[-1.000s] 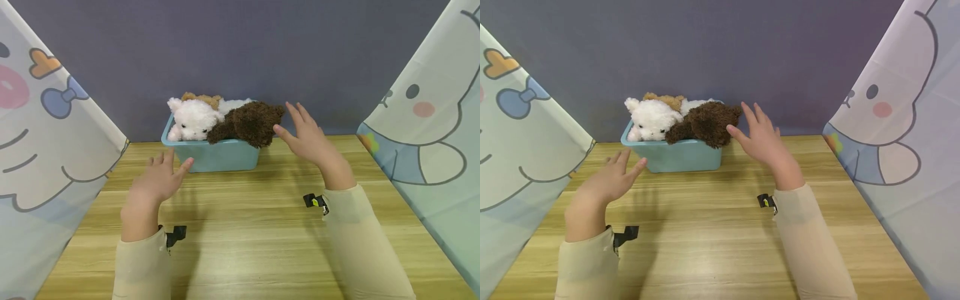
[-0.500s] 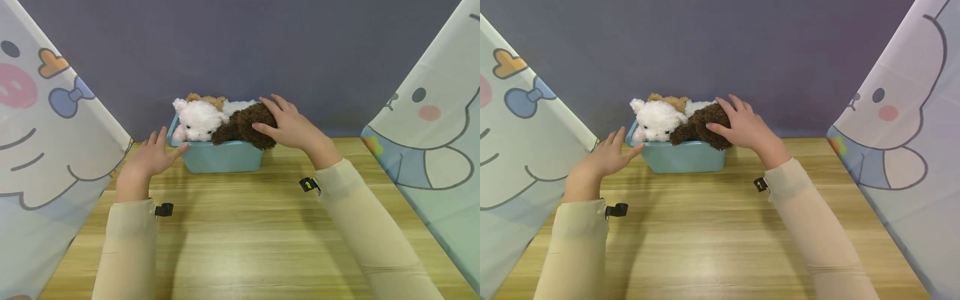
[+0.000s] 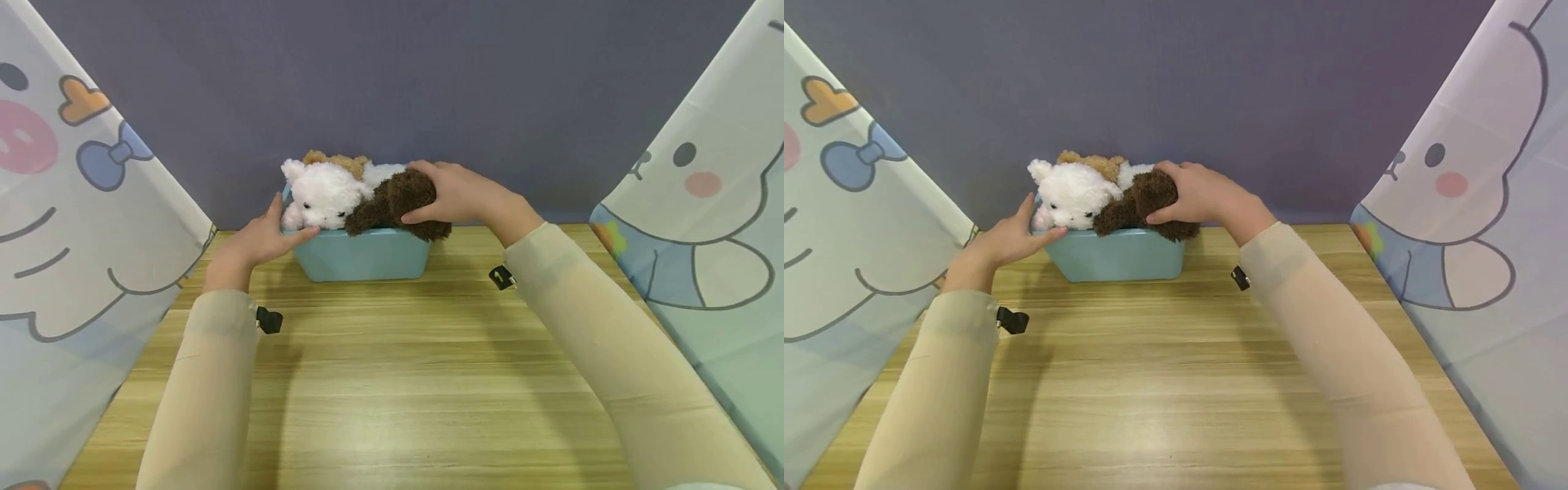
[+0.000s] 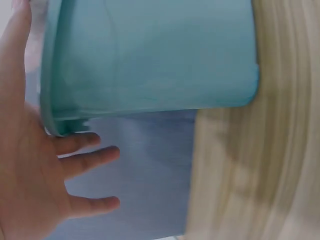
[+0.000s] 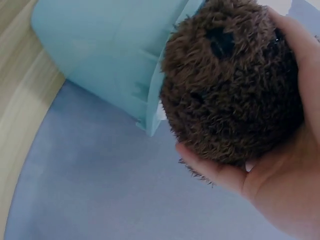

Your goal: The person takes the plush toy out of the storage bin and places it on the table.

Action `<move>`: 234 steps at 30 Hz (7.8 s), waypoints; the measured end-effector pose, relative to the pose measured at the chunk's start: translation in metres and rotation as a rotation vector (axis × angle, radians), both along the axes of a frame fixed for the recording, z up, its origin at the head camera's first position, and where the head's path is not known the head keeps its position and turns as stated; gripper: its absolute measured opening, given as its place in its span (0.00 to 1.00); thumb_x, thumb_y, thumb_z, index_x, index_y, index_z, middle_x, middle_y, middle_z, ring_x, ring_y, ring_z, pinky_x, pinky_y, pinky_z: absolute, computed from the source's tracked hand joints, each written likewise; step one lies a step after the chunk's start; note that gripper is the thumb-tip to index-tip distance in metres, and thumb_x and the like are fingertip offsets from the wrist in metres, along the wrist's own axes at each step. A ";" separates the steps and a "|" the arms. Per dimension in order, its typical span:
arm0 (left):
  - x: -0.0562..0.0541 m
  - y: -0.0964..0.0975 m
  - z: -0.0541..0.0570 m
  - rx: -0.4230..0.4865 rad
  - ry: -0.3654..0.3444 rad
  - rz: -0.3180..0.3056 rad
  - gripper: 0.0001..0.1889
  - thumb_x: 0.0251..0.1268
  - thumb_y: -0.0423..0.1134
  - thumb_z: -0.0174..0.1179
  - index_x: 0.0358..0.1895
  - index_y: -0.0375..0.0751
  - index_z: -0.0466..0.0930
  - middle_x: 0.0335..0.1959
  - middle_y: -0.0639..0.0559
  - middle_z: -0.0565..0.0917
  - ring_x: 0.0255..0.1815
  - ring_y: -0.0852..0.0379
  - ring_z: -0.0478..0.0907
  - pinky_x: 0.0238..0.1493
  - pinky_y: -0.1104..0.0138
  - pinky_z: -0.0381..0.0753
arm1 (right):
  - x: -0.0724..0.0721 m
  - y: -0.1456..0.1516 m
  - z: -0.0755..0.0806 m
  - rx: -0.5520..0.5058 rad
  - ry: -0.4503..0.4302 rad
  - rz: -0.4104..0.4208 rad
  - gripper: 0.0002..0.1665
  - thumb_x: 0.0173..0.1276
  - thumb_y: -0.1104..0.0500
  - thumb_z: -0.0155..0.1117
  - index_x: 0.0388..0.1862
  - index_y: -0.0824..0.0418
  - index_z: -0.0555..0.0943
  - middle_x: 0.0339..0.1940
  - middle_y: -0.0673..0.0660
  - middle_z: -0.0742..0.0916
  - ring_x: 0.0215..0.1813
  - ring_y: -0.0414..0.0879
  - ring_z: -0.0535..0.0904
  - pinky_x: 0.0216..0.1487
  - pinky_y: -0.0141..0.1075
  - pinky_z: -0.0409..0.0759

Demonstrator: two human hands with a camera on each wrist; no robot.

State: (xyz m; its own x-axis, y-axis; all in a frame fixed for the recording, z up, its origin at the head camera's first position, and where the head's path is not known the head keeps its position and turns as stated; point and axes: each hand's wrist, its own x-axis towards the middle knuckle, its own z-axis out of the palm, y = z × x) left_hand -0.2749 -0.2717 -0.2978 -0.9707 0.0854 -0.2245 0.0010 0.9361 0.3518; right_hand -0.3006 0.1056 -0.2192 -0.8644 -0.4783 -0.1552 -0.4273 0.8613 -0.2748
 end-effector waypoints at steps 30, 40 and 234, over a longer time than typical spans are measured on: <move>-0.006 0.007 -0.016 0.061 0.008 0.046 0.76 0.53 0.93 0.42 0.81 0.47 0.07 0.85 0.21 0.44 0.83 0.16 0.47 0.78 0.27 0.58 | 0.004 0.009 0.104 0.085 0.183 -0.035 0.64 0.71 0.27 0.64 0.92 0.44 0.40 0.92 0.60 0.47 0.91 0.68 0.40 0.82 0.73 0.56; 0.000 -0.001 -0.013 0.055 -0.006 0.063 0.76 0.54 0.93 0.42 0.81 0.45 0.07 0.84 0.18 0.45 0.82 0.16 0.51 0.76 0.26 0.62 | 0.009 0.069 0.140 -0.107 0.242 -0.226 0.67 0.73 0.30 0.64 0.90 0.45 0.31 0.91 0.54 0.38 0.91 0.67 0.35 0.84 0.73 0.47; 0.014 -0.007 -0.016 0.322 0.044 0.155 0.75 0.55 0.86 0.58 0.84 0.57 0.11 0.90 0.37 0.31 0.88 0.24 0.41 0.80 0.26 0.54 | 0.022 -0.091 -0.020 -1.010 0.387 0.034 0.40 0.72 0.46 0.75 0.80 0.46 0.72 0.73 0.50 0.77 0.66 0.42 0.77 0.62 0.36 0.80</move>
State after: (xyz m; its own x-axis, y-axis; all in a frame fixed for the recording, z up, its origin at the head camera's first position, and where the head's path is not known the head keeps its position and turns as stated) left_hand -0.2613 -0.2789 -0.3133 -0.9858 -0.0039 -0.1679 -0.1106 0.7674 0.6316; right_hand -0.2789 0.0146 -0.2393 -0.7537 -0.2569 0.6049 -0.6572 0.2986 -0.6921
